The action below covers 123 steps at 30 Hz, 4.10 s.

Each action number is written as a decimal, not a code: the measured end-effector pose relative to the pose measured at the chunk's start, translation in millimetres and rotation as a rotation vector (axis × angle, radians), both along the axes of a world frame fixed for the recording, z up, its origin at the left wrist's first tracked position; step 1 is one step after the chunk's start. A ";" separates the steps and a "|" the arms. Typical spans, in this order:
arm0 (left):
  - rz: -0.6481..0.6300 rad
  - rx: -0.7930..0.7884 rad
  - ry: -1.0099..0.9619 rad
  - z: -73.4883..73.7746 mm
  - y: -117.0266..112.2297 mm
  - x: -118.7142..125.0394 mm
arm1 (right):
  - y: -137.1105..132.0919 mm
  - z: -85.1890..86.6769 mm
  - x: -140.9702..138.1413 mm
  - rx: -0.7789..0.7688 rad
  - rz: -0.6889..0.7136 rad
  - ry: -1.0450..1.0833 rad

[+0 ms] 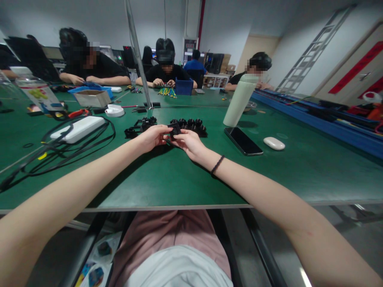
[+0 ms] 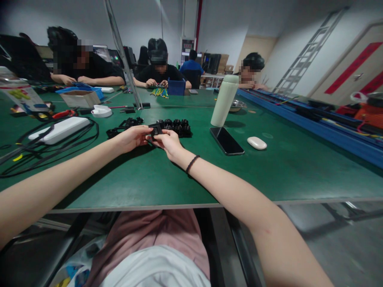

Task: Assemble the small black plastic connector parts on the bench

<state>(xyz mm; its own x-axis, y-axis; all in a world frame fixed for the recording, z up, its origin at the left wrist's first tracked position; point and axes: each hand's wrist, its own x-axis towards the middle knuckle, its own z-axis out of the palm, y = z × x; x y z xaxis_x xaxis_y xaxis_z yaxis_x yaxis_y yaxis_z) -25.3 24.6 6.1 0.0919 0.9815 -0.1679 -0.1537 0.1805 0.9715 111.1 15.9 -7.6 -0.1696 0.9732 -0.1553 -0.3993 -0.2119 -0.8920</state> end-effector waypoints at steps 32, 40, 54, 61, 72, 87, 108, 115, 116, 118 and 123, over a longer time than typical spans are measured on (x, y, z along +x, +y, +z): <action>0.011 0.075 -0.069 -0.9 -1.6 -0.3 | 4.1 -4.6 -0.5 0.014 0.058 -0.012; 0.034 0.072 -0.090 -1.9 -0.4 -1.2 | 0.0 -1.4 -1.4 -0.006 0.067 -0.007; 0.024 0.078 -0.092 -3.3 0.3 -3.0 | 2.9 -4.4 -1.2 0.008 0.045 -0.010; 0.029 0.082 -0.157 -4.9 2.4 -3.4 | 2.3 -1.9 -1.3 -0.004 0.070 -0.043; 0.060 0.091 -0.164 -4.8 1.8 -1.5 | -1.1 -0.6 -1.3 -0.006 0.042 -0.043; 0.012 0.101 -0.093 -6.6 1.8 -0.5 | -5.5 4.2 -1.5 0.010 0.133 -0.119; 0.106 0.084 -0.129 -8.5 5.5 -1.5 | -10.2 9.4 0.1 0.009 0.037 -0.179; 0.125 0.088 -0.112 -8.9 5.7 -0.9 | -7.9 6.9 -1.2 0.014 0.030 -0.195; 0.123 0.085 -0.117 -8.8 5.6 -1.1 | -7.8 6.7 -1.3 0.018 0.028 -0.193; 0.120 0.080 -0.130 -8.6 5.4 -1.5 | -8.0 6.6 -1.4 0.023 0.024 -0.179; 0.117 0.105 -0.133 -8.0 4.4 -2.1 | -8.1 6.6 -2.0 0.009 0.042 -0.132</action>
<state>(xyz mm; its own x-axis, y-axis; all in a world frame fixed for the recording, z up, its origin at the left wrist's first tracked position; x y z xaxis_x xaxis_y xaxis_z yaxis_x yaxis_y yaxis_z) -27.4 29.0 -2.0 -0.0091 0.9982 -0.0584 -0.2959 0.0531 0.9537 109.1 7.9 -1.0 -0.1894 0.9671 -0.1700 -0.2693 -0.2176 -0.9381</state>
